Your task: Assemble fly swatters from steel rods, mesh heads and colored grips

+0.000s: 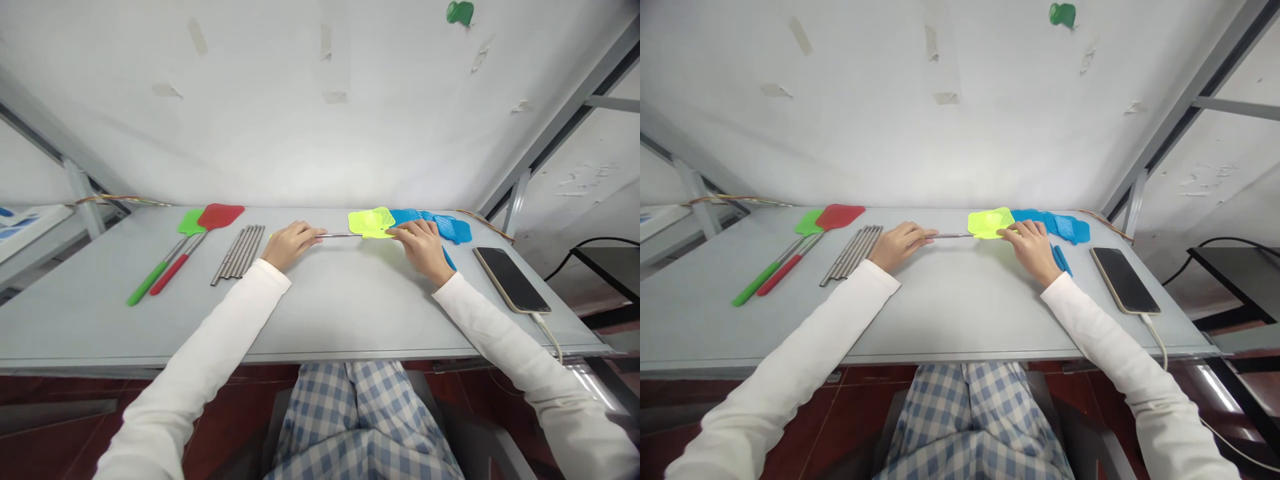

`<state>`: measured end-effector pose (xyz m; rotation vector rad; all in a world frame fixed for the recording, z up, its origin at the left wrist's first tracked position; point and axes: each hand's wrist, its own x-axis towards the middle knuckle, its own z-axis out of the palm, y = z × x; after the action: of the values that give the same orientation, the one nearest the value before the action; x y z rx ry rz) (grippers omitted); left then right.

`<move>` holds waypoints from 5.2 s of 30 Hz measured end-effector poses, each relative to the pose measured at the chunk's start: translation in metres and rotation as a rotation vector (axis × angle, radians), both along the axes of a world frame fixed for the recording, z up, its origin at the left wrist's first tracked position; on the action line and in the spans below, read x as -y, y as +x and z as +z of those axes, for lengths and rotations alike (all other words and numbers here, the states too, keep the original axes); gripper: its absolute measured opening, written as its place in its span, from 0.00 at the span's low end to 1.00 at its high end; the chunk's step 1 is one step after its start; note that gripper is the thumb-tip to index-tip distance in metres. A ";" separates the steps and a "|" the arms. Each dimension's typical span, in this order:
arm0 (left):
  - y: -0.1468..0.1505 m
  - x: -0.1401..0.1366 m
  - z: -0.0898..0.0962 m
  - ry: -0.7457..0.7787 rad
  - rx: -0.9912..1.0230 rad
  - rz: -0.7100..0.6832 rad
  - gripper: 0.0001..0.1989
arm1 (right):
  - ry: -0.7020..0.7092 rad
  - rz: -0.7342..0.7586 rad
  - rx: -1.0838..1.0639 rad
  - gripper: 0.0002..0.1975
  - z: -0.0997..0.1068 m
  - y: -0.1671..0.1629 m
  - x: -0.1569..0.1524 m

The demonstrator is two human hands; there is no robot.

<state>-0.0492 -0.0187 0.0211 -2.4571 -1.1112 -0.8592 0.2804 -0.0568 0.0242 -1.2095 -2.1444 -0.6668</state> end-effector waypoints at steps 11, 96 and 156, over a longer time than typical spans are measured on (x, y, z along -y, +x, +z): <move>0.000 -0.001 -0.002 -0.005 -0.009 0.019 0.18 | -0.012 -0.052 -0.026 0.14 -0.002 -0.002 0.001; 0.019 0.017 -0.007 -0.264 0.082 -0.002 0.20 | -0.673 0.283 -0.886 0.19 -0.007 -0.005 -0.005; -0.010 0.037 -0.002 -0.496 -0.020 0.717 0.17 | -0.351 -0.248 0.025 0.15 -0.024 -0.004 -0.001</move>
<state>-0.0591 -0.0561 0.0193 -2.0891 -2.2026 -0.3566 0.2769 -0.0555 -0.0003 -1.6809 -2.2146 -0.4154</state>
